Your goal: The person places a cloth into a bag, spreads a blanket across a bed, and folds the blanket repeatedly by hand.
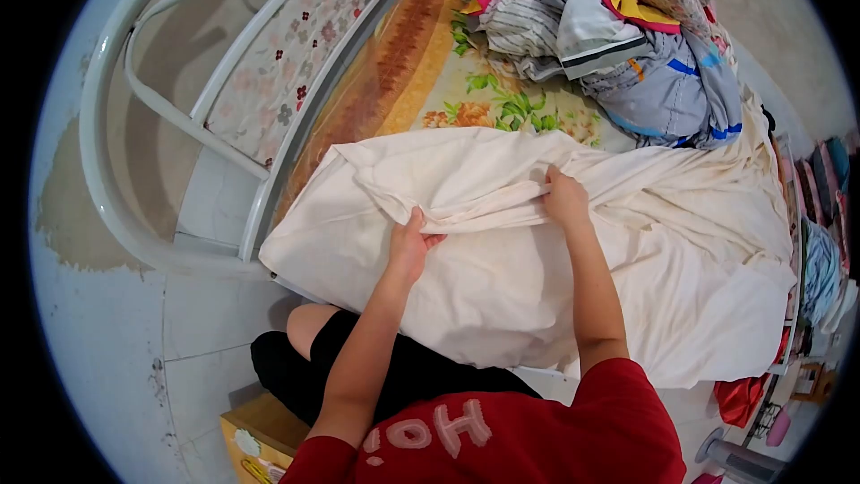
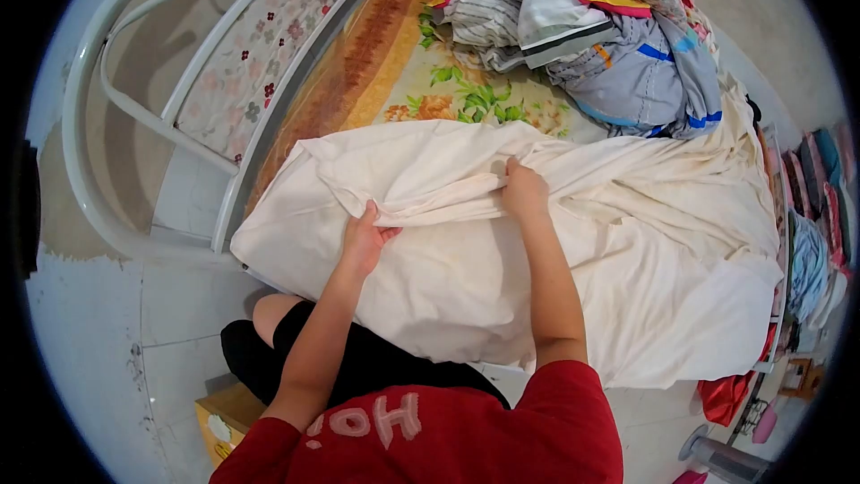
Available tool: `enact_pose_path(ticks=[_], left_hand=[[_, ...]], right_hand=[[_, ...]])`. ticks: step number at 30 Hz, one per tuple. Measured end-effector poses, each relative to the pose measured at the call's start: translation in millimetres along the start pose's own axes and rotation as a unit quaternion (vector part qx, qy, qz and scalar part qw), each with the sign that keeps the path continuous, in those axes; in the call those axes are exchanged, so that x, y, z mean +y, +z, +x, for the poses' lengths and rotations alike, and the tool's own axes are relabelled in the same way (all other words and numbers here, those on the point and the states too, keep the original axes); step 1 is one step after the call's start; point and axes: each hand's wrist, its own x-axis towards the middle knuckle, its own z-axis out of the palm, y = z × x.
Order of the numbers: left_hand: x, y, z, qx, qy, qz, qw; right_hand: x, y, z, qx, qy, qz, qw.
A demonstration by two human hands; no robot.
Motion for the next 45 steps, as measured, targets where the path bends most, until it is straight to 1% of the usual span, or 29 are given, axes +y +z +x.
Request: enact_pose_path(ticks=[4, 5, 7, 10, 12, 13, 15, 16, 18, 19, 21, 22, 24, 26, 28, 29, 30, 31, 33, 34, 35, 36, 38, 39, 40, 41, 42, 44, 45], left_hand=[[9.8, -1.4, 1.0, -0.012, 0.043, 0.014, 0.999], [13.1, -1.9, 3.5, -0.020, 0.071, 0.038, 0.997], [21.6, -2.4, 7.4, -0.026, 0.102, 0.058, 0.993], [33.7, -4.3, 16.0, -0.009, 0.149, 0.094, 0.984], [37.9, -9.3, 26.7, 0.003, 0.193, 0.140, 0.971], [38.2, -12.8, 33.7, 0.007, 0.196, 0.135, 0.971], [40.7, -17.3, 46.1, 0.028, 0.226, 0.251, 0.941], [42.3, -17.8, 49.4, 0.030, 0.228, 0.246, 0.942], [41.7, -15.8, 53.4, 0.008, 0.246, 0.241, 0.939], [40.1, -15.7, 57.9, 0.010, 0.249, 0.236, 0.939], [34.9, -16.5, 66.1, -0.038, 0.346, 0.166, 0.923], [33.2, -16.8, 69.9, -0.032, 0.348, 0.161, 0.923], [31.1, -19.4, 74.7, 0.028, 0.286, 0.169, 0.943], [32.8, -21.3, 82.8, 0.041, 0.290, 0.173, 0.940], [34.6, -18.2, 81.9, 0.064, 0.279, 0.188, 0.940], [30.4, -19.9, 83.8, 0.070, 0.279, 0.188, 0.939], [25.1, -22.7, 84.8, 0.073, 0.307, 0.234, 0.920], [19.6, -25.3, 84.9, 0.077, 0.334, 0.281, 0.896], [15.4, -27.4, 85.1, 0.081, 0.386, 0.411, 0.822], [15.2, -26.2, 84.4, 0.089, 0.386, 0.397, 0.828], [15.1, -24.9, 84.3, 0.097, 0.387, 0.382, 0.834], [16.1, -25.0, 83.6, 0.101, 0.386, 0.383, 0.833], [16.9, -23.1, 81.5, 0.107, 0.405, 0.404, 0.813], [17.7, -22.0, 80.8, 0.109, 0.405, 0.403, 0.814], [18.4, -21.9, 79.4, 0.118, 0.430, 0.403, 0.799], [18.9, -23.1, 78.3, 0.127, 0.455, 0.404, 0.783], [18.0, -25.2, 77.6, 0.129, 0.453, 0.406, 0.783], [15.9, -27.9, 77.6, 0.183, 0.505, 0.433, 0.724], [16.6, -27.8, 76.4, 0.184, 0.505, 0.432, 0.724]], right_hand=[[-8.4, -42.2, -1.5, -0.017, 0.017, -0.039, 0.999], [-10.3, -49.8, -1.8, -0.025, 0.019, -0.041, 0.999], [-20.2, -66.3, -4.1, -0.008, 0.011, -0.033, 0.999], [-37.3, -91.4, -8.3, -0.005, -0.008, -0.030, 1.000], [-46.2, -100.4, -8.6, 0.022, -0.028, -0.005, 0.999], [-50.6, -100.2, -5.7, 0.022, -0.034, -0.008, 0.999], [-59.7, -98.6, 3.5, 0.079, 0.006, -0.012, 0.997], [-66.0, -94.0, 12.9, 0.080, 0.001, -0.015, 0.997], [-84.7, -78.6, 38.7, 0.140, -0.009, 0.003, 0.990], [-99.5, -73.4, 53.8, 0.136, -0.013, 0.017, 0.990], [-129.3, -59.3, 91.0, 0.130, -0.033, 0.038, 0.990], [-142.5, -48.3, 113.7, 0.125, -0.050, 0.044, 0.990], [-169.2, -19.5, 163.9, 0.136, -0.137, 0.084, 0.978], [-209.2, 3.2, 214.5, 0.105, -0.192, 0.158, 0.963], [-266.7, 3.0, 237.8, 0.164, -0.310, 0.284, 0.893], [-288.0, 9.3, 263.9, 0.116, -0.292, 0.342, 0.886], [-307.7, 8.7, 270.9, 0.040, -0.225, 0.509, 0.830], [-318.3, 13.3, 284.4, 0.047, -0.209, 0.564, 0.797], [-319.1, 31.7, 305.2, 0.099, -0.186, 0.568, 0.796], [-302.3, 65.2, 328.1, 0.094, -0.188, 0.572, 0.793], [-277.1, 113.5, 356.1, 0.086, -0.176, 0.484, 0.853], [-270.3, 128.5, 356.6, 0.068, -0.155, 0.388, 0.906], [-257.1, 141.5, 333.5, 0.014, -0.117, 0.177, 0.977], [-261.4, 127.6, 301.0, 0.029, -0.140, 0.161, 0.977], [-271.9, 106.6, 261.6, 0.044, -0.161, 0.146, 0.975], [-277.6, 91.8, 231.4, -0.009, -0.164, 0.105, 0.981], [-282.2, 80.5, 205.9, -0.063, -0.167, 0.064, 0.982], [-287.1, 65.6, 171.2, -0.237, -0.186, -0.054, 0.952], [-287.6, 62.6, 158.7, -0.237, -0.187, -0.055, 0.952]])
